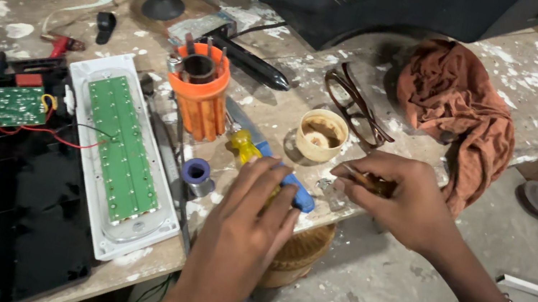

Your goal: The person repairs an LED light fixture at a workbench. They hold the circuit board and housing while soldering connections with a soldering iron, unscrew and reposition parts with a screwdriver, brush the board, and use a multimeter with probes to test the circuit.

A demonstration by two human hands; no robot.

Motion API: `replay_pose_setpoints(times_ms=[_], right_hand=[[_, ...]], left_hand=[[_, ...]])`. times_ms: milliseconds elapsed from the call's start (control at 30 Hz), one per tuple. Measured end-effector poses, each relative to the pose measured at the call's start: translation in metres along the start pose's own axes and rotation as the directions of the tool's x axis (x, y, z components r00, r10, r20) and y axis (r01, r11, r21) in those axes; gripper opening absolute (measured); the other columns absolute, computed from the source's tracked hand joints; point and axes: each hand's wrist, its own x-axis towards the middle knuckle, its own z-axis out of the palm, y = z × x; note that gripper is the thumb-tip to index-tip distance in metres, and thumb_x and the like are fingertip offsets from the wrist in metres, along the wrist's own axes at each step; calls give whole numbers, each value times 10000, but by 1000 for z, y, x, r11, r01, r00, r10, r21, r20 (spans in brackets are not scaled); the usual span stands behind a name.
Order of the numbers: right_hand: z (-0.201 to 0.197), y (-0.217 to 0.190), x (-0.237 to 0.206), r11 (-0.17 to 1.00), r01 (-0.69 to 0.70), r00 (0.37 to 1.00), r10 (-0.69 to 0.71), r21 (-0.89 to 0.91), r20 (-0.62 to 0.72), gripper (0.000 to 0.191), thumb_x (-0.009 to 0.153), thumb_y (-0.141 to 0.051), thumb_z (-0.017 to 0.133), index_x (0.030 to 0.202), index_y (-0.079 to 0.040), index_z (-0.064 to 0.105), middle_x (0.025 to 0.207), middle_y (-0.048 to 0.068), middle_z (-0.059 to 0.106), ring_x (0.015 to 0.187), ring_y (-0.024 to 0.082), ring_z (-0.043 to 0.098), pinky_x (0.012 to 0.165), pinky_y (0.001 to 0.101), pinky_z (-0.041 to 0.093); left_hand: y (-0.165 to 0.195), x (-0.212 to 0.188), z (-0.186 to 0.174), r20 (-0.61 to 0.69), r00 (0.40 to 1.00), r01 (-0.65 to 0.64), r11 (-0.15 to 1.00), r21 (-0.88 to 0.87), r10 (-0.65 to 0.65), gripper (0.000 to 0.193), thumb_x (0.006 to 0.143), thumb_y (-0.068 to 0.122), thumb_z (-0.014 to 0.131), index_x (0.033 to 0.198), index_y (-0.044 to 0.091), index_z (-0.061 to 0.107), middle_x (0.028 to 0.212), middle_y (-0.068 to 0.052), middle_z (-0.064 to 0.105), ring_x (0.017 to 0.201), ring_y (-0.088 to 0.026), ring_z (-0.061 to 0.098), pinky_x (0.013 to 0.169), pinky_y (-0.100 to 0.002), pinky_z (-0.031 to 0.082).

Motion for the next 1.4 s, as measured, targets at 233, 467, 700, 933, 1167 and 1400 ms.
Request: replay_pose_setpoints(times_ms=[233, 467, 700, 933, 1167, 1400], right_hand=[[1, -25, -5, 994, 110, 992, -111, -17, -57, 259, 793, -101, 783, 1044, -38, 786, 872, 70, 770, 702, 109, 668, 638, 279, 535], [25, -86, 2, 930, 365, 931, -364, 45, -31, 268, 751, -65, 807, 1018, -49, 789, 879, 70, 774, 740, 128, 720, 668, 270, 552], [51, -149, 39, 871, 478, 875, -483, 112, 19, 242, 810, -81, 782, 1052, -83, 794, 959, 73, 796, 779, 125, 764, 640, 270, 625], [107, -178, 111, 817, 575, 813, -577, 46, 78, 235, 808, -156, 789, 1026, -68, 794, 868, 133, 785, 726, 220, 754, 704, 347, 591], [163, -176, 163, 837, 547, 821, -541, 18, 181, 305, 784, -159, 799, 1064, -45, 764, 872, 174, 755, 804, 296, 758, 760, 389, 585], [174, -162, 178, 792, 606, 765, -556, -72, 324, 422, 756, -130, 817, 1160, -40, 734, 1034, 211, 731, 1005, 381, 691, 880, 454, 534]], left_hand=[[7, 2, -17, -43, 999, 0, 999, -37, -2, 309, 857, 49, 770, 1138, -54, 689, 1276, -184, 647, 1290, -362, 599, 1050, -436, 514], [7, -1, -66, -108, 994, 29, 1000, 5, -29, 337, 852, 45, 765, 1166, -44, 680, 1297, -194, 643, 1300, -366, 600, 1099, -448, 504], [-42, 6, -144, -77, 975, 223, 948, 228, -211, 402, 832, 52, 774, 1219, -5, 681, 1293, -192, 647, 1172, -375, 644, 962, -435, 532], [-115, 25, -190, 131, 906, 312, 845, 434, -402, 564, 705, 111, 847, 1232, 24, 668, 1245, -195, 672, 1115, -408, 642, 920, -484, 531], [-154, 21, -172, 278, 788, 339, 764, 549, -549, 608, 711, 171, 877, 1258, 87, 623, 1194, -149, 678, 1128, -363, 643, 899, -485, 543], [-167, 18, -166, 261, 809, 335, 777, 532, -527, 581, 752, 160, 847, 1293, 130, 638, 1157, -154, 692, 1086, -370, 659, 882, -495, 544]])
